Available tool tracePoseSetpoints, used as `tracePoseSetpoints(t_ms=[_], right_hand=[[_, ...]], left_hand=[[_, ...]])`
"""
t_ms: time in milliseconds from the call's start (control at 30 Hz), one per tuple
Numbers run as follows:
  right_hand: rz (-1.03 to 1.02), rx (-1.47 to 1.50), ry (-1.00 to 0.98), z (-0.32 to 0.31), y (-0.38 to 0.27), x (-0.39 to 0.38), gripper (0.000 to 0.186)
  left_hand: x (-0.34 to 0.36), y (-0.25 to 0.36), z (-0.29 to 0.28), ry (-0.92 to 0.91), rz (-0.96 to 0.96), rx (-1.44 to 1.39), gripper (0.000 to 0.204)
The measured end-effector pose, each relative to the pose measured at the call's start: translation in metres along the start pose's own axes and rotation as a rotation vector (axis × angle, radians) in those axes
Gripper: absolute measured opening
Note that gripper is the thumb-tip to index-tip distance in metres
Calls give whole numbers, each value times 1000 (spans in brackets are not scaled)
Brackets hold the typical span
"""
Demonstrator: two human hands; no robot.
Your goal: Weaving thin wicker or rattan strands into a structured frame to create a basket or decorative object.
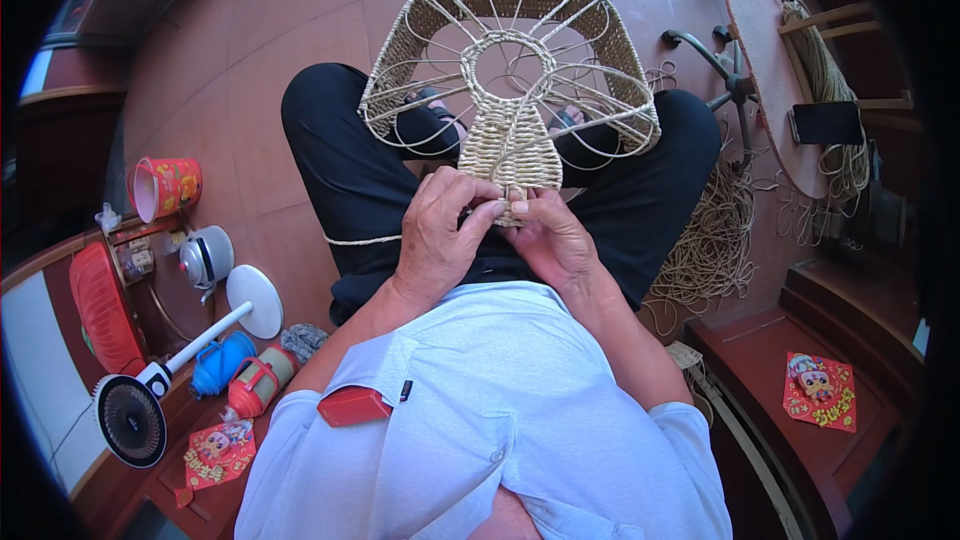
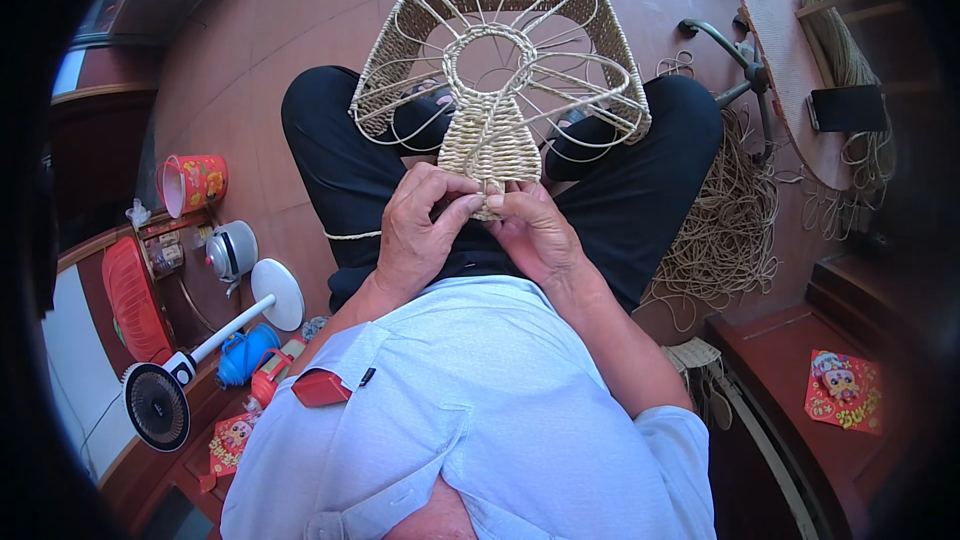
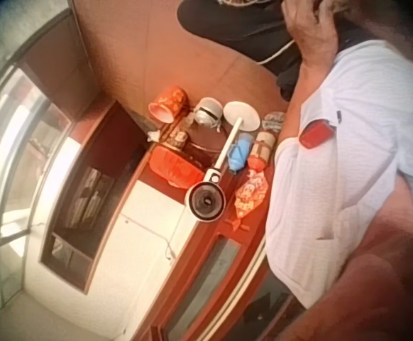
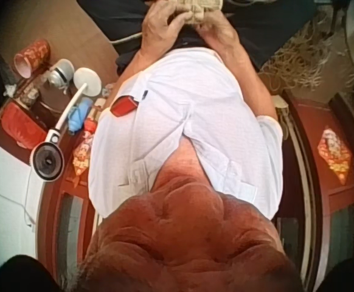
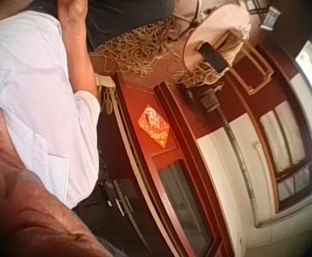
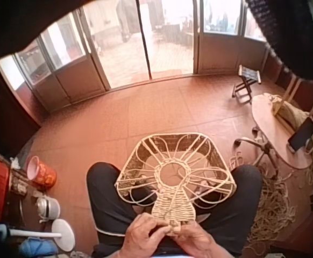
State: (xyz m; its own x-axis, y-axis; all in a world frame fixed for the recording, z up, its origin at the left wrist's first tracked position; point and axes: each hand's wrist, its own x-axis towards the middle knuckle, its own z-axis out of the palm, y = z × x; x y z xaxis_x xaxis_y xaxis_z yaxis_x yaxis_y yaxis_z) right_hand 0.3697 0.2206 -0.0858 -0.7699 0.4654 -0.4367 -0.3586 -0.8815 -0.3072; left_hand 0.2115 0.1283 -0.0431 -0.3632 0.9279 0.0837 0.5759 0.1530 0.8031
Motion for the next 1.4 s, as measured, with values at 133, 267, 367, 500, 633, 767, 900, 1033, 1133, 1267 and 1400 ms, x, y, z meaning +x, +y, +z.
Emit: tracePoseSetpoints(t_ms=[133,267,367,500,633,767,900,1033,1133,1267,1400], right_hand=[[22,-77,26,4,-1,2,54],[-148,-285,196,14,-4,-1,54],[-298,-527,321,18,-1,2,54],[-502,-833,385,21,6,8,50],[-511,-761,449,24,8,3,54],[-506,-619,412,28,7,-1,54],[-501,-666,444,31,6,-4,55],[-477,-638,436,33,6,-9,59],[-438,-582,451,33,4,-11,60],[-401,-535,451,34,-2,-11,60],[-365,-496,484,35,-1,-14,57]], left_hand=[[-1,-2,2,2,-64,-78,14],[-1,-4,6,24,-31,-64,15],[-2,-5,7,36,-14,-55,15],[-2,-5,6,35,-13,-57,15],[-2,-5,5,31,-6,-36,13],[-2,-4,5,46,15,-13,14],[-4,-4,6,48,11,-41,13],[-4,-4,5,44,4,-71,14],[-3,-2,4,59,54,-3,16],[0,2,2,87,181,131,20],[3,1,1,60,198,139,22]])
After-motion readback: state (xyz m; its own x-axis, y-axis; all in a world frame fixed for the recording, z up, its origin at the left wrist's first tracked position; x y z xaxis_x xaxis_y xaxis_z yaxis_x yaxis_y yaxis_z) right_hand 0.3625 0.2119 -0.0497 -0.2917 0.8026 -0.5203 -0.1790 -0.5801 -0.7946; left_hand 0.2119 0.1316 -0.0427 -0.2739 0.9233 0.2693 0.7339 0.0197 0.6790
